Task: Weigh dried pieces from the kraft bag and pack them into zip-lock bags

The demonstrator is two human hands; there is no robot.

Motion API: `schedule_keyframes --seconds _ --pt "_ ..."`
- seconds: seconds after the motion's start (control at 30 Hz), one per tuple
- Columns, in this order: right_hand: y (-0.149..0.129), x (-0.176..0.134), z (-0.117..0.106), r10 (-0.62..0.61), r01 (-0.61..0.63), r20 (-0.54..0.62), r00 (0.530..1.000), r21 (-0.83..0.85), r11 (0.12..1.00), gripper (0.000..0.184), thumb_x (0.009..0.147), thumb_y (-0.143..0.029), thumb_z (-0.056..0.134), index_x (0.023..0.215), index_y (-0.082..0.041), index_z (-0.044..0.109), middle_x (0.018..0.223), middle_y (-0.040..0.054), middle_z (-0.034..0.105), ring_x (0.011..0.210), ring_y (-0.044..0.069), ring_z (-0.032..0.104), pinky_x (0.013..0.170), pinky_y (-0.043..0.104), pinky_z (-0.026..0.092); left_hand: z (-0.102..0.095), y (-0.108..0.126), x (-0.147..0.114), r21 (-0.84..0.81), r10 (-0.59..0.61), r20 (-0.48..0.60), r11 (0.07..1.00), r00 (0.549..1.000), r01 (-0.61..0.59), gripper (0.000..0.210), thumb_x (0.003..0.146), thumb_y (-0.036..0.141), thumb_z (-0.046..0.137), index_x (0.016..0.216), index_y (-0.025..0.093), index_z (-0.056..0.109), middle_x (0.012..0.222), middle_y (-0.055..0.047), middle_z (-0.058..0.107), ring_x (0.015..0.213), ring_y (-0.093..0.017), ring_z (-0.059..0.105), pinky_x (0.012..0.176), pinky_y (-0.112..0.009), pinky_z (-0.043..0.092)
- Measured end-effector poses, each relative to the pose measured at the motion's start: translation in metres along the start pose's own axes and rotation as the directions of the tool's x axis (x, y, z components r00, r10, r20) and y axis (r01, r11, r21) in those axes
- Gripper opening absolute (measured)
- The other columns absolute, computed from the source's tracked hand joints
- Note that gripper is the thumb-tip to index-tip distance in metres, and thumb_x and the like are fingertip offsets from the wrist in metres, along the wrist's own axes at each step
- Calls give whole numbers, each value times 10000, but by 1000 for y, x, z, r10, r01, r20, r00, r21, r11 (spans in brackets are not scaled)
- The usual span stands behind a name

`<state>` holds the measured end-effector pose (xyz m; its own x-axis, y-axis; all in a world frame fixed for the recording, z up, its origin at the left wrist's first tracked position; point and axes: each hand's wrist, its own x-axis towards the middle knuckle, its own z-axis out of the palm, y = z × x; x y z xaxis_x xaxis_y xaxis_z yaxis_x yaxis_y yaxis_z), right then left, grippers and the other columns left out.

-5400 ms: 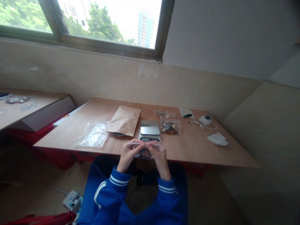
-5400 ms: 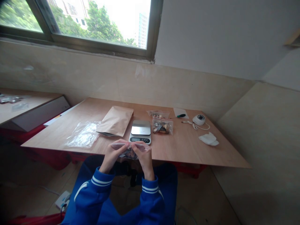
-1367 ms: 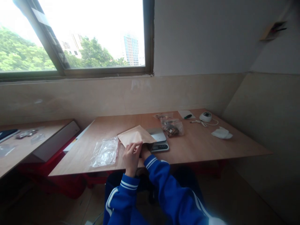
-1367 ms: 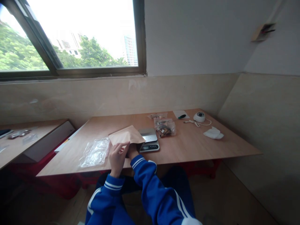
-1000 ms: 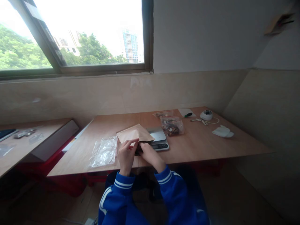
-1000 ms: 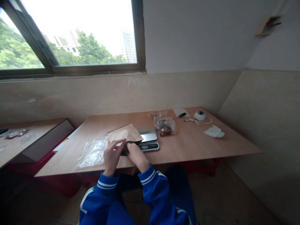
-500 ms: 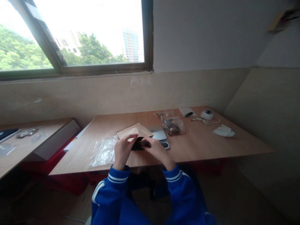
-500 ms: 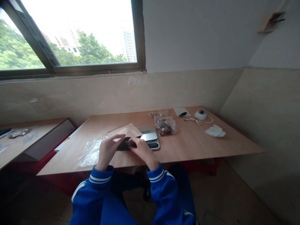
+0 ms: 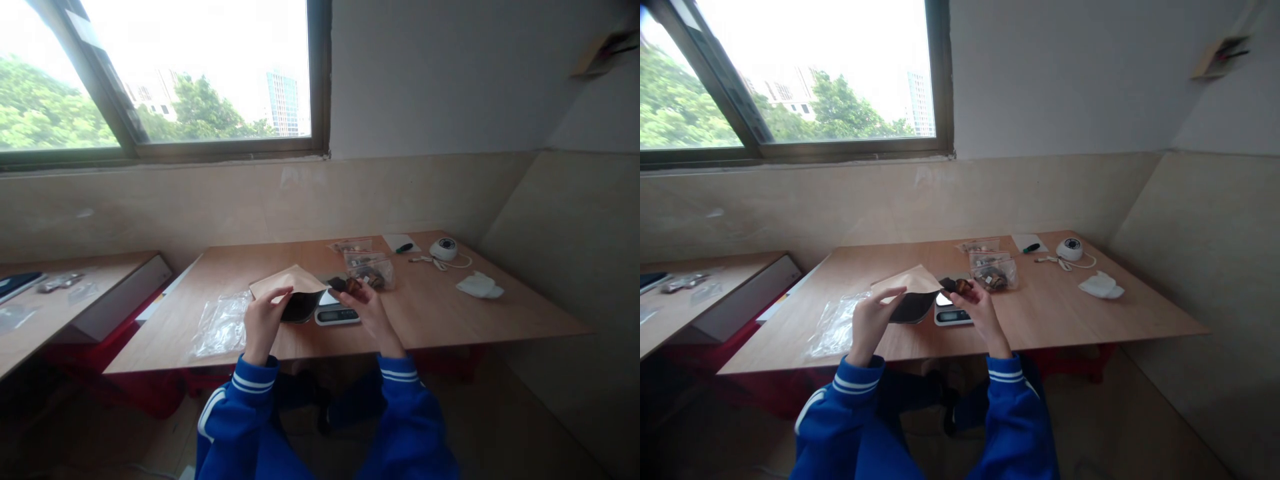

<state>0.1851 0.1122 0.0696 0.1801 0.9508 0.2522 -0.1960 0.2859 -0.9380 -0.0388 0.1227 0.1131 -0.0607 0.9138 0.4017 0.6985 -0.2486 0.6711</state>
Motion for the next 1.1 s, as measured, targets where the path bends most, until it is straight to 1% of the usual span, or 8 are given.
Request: schedule_keyframes --seconds 0.13,0.23,0.33,0.53,0.7,0.83,0.97,1.1 --pt "26 27 -19 -102 82 -93 990 -198 977 339 708 -388 714 940 -169 598 958 86 716 890 225 682 801 367 551 0 -3 -8 -31 -14 -5 999 1000 13 183 807 368 625 939 324 744 741 22 746 695 -187 691 626 -258 473" --pt "48 53 -21 -188 126 -74 979 -505 854 289 749 -357 639 949 -152 598 925 109 714 854 225 676 789 375 536 -1 -5 -15 -12 -38 -7 999 999 38 190 801 380 631 941 322 746 675 20 730 678 -193 690 581 -250 453" --pt "62 69 -18 -203 148 -18 979 -621 769 191 748 -257 612 907 -152 619 917 112 708 912 248 653 873 435 482 -3 -8 -20 -5 -48 -9 999 999 48 199 809 385 621 943 310 747 638 22 715 622 -179 676 552 -241 428" --pt "75 66 -14 -226 203 79 971 -773 601 150 744 -165 617 893 -162 636 1243 154 601 1288 303 430 1092 597 132 -10 -16 -18 -9 -39 0 999 999 39 209 804 410 619 937 316 748 653 22 723 626 -175 675 569 -239 436" --pt "77 51 -7 -195 273 214 957 -889 367 309 827 -237 562 1124 -162 602 1395 162 472 1361 301 330 1103 582 135 -14 -18 -15 -20 -41 6 999 999 41 212 801 424 615 931 323 749 688 24 735 630 -166 670 606 -238 452" --pt "80 45 -3 -88 229 212 973 -914 336 551 845 -274 525 1373 -167 410 1490 161 338 1409 302 224 1107 595 119 -13 -20 -18 -33 -43 18 998 999 44 222 797 431 616 935 317 748 706 26 739 651 -163 675 613 -232 447" --pt "82 49 -7 -29 165 166 986 -913 372 688 817 -308 557 1437 -161 299 1507 165 302 1415 318 200 1111 597 126 -12 -22 -21 -45 -58 29 997 998 59 242 795 449 610 935 307 748 702 26 736 649 -162 672 607 -228 438" --pt "64 49 -8 -218 219 114 969 -802 556 545 815 -328 551 1321 -155 446 1368 171 481 1328 305 371 1090 536 260 -13 -20 -21 -45 -75 28 996 997 77 254 788 463 611 931 304 750 667 25 724 627 -161 665 595 -230 432"
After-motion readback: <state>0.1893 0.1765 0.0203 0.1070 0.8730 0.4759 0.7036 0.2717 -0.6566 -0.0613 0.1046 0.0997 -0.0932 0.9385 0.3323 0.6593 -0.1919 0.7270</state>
